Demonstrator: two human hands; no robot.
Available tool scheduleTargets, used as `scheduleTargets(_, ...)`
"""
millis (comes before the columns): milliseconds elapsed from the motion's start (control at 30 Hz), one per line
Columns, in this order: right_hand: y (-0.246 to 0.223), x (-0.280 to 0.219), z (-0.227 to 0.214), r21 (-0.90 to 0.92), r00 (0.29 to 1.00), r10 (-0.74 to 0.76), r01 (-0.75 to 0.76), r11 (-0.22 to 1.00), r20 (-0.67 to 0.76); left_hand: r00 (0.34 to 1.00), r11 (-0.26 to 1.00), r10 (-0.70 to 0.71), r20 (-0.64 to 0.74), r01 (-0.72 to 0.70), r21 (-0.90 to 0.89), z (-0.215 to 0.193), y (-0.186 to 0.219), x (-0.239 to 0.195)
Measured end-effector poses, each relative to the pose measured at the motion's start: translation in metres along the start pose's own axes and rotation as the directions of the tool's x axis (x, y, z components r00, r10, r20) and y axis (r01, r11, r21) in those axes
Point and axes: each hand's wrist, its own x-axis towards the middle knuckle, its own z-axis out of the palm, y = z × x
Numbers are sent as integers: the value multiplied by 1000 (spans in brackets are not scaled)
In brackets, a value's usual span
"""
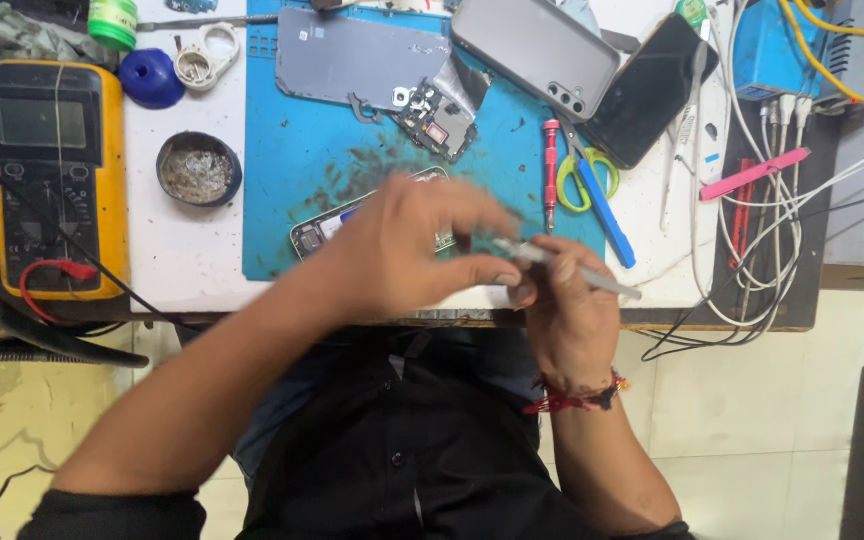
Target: The person disassembles a smartphone by removing the back cover and unscrewing internal components. They use a screwdriver and tweezers to detach parts and apply a liquid from a yellow bottle to the motherboard.
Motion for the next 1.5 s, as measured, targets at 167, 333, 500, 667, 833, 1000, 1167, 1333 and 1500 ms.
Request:
scheduleTargets(167, -2, -19, 0, -144, 956, -18, 62, 988, 292, 981, 981, -165, -105, 174, 88, 15, 14, -51)
scheduleTargets(333, -12, -17, 9, -527, 958, -279, 267, 807, 59, 914, 957, -245, -323, 282, 72, -5, 13, -95)
scheduleTargets(500, -9, -4, 27, -836, 793, -354, 546, 51, 496, 923, 762, -142, -358, 332, 555, -12, 1, -107)
scheduleTargets(667, 9, -5, 37, -781, 722, -409, 623, 33, 558, 936, 699, -183, -302, 340, 630, 2, -13, -97)
scheduleTargets(833, 16, 1, 36, -791, 718, -412, 611, -14, 562, 932, 683, -190, -310, 352, 640, 5, -22, -98)
scheduleTargets(1000, 19, 3, 37, -788, 708, -416, 614, -38, 571, 931, 698, -184, -315, 349, 625, 4, -26, -101)
scheduleTargets(1167, 20, 3, 38, -787, 699, -411, 611, -83, 586, 932, 710, -182, -314, 346, 614, 3, -26, -99)
scheduleTargets(1333, 20, 3, 41, -798, 708, -407, 594, -99, 577, 934, 727, -199, -298, 345, 594, 1, -25, -99)
scheduleTargets(1500, 19, 4, 42, -820, 738, -394, 568, -74, 547, 940, 772, -175, -293, 316, 552, 0, -24, -99)
